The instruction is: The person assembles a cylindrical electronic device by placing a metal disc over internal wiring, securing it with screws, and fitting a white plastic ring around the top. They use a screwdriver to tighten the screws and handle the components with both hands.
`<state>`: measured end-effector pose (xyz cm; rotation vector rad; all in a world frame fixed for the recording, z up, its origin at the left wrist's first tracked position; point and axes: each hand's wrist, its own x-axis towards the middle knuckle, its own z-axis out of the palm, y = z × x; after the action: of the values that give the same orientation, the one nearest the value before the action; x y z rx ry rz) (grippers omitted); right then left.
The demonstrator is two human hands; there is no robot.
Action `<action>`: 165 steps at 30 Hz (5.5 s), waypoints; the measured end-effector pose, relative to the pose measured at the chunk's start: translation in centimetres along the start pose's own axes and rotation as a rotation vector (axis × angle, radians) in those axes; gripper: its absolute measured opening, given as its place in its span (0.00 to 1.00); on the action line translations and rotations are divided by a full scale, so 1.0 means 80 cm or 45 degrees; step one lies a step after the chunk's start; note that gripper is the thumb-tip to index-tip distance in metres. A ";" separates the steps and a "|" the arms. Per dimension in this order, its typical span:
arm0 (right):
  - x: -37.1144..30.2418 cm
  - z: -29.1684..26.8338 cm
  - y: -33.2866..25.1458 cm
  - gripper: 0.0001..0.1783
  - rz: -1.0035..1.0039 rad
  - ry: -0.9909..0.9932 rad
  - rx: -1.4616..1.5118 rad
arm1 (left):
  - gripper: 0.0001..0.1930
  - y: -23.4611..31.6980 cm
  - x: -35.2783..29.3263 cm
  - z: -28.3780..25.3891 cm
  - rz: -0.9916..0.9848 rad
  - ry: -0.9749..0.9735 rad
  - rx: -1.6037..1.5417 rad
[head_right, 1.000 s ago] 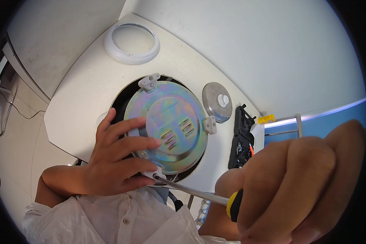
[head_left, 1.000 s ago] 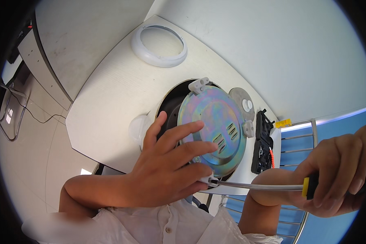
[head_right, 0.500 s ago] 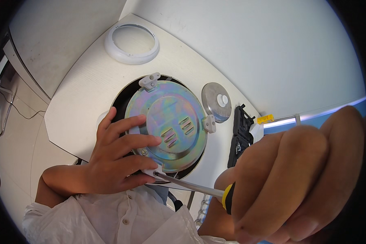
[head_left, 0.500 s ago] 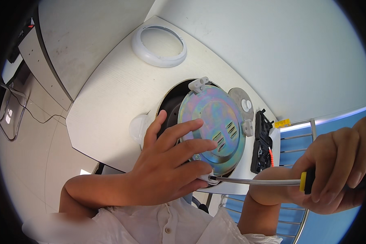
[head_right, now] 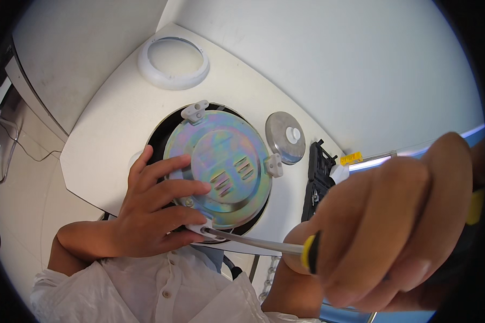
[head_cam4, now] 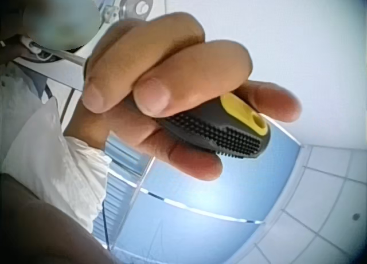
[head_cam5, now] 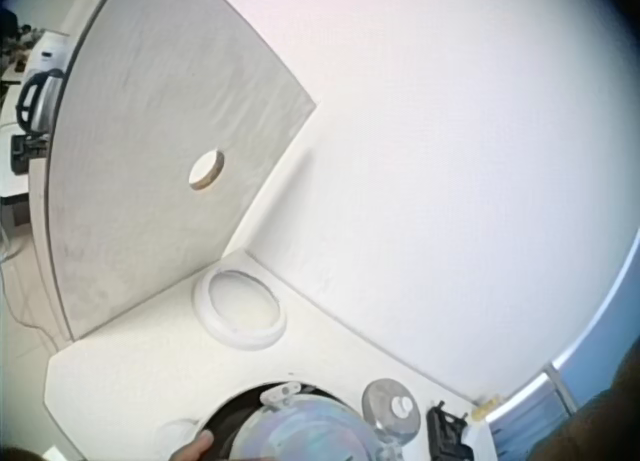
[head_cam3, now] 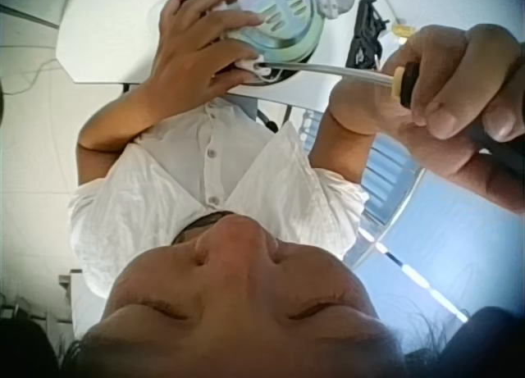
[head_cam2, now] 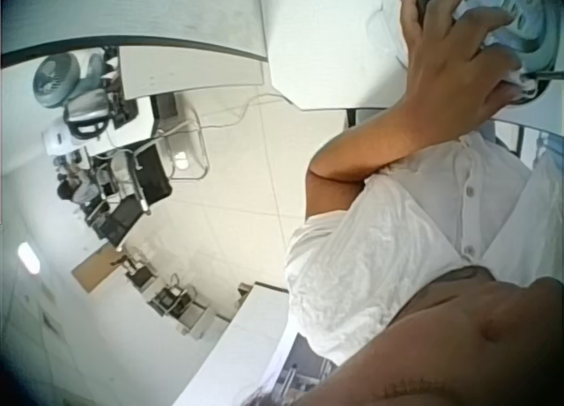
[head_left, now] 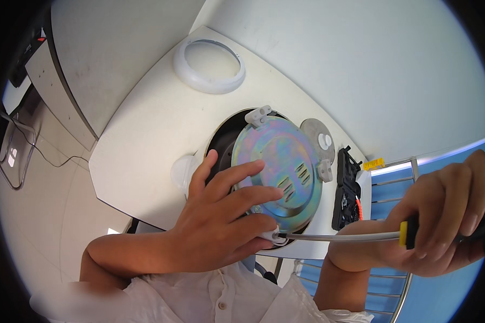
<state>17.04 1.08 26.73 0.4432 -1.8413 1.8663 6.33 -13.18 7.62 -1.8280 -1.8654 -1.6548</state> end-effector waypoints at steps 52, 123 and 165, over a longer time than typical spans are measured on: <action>-0.340 -0.265 0.017 0.22 -0.785 1.232 0.225 | 0.06 0.092 0.015 0.269 -0.203 -0.622 -0.056; -0.310 -0.318 0.203 0.32 0.765 0.526 -2.042 | 0.09 -0.082 -0.042 -0.063 -0.567 0.042 0.168; -0.380 -0.238 0.112 0.39 0.855 0.675 -1.932 | 0.18 -0.098 0.142 -0.082 0.223 0.157 1.122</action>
<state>39.41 16.92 1.91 -1.1411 -2.4357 0.2748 -6.83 -7.70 13.16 -1.3951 -1.8561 -0.6650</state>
